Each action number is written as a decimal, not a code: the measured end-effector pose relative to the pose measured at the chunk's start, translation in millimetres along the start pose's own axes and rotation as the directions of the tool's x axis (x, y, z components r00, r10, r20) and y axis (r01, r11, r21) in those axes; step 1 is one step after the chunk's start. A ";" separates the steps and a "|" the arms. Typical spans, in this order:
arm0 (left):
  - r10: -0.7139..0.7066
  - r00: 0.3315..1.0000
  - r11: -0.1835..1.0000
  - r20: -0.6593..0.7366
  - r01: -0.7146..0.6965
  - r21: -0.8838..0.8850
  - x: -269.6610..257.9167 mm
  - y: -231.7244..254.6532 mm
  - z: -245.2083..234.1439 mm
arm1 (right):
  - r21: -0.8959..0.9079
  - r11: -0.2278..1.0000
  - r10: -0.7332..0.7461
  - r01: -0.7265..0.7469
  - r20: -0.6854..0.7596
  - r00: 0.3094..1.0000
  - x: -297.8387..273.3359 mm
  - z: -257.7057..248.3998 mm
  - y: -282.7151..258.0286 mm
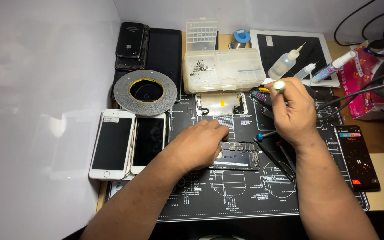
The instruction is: Disassembling and repairing a smartphone using precision tools on a technician's mat.
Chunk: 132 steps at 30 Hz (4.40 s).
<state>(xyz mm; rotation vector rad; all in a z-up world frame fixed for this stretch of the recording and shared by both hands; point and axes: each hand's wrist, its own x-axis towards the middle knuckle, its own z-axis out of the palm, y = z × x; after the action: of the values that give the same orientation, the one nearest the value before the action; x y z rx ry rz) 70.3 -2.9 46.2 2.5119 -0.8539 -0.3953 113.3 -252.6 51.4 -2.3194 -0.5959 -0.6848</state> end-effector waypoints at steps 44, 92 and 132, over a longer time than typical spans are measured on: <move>-0.004 0.998 0.999 -0.064 0.002 -0.041 1.7 -8.3 17.1 | 0.377 0.926 -0.013 -0.032 0.117 0.993 77.2 58.0 -23.0; -0.145 0.937 0.989 -0.318 0.150 -0.010 -0.4 -15.1 0.3 | 0.023 0.881 0.432 -0.473 0.370 0.823 -21.1 -21.3 10.5; -0.092 0.992 0.989 -0.089 0.101 0.104 8.7 -8.0 16.2 | 0.046 0.797 0.486 -0.603 0.544 0.684 -11.2 -34.6 -15.6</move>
<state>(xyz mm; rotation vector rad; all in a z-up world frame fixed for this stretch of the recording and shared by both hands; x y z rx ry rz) 74.4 -8.1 27.3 2.6569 -0.7420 -0.2793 85.1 -268.0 74.4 -2.2791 -0.1400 0.2890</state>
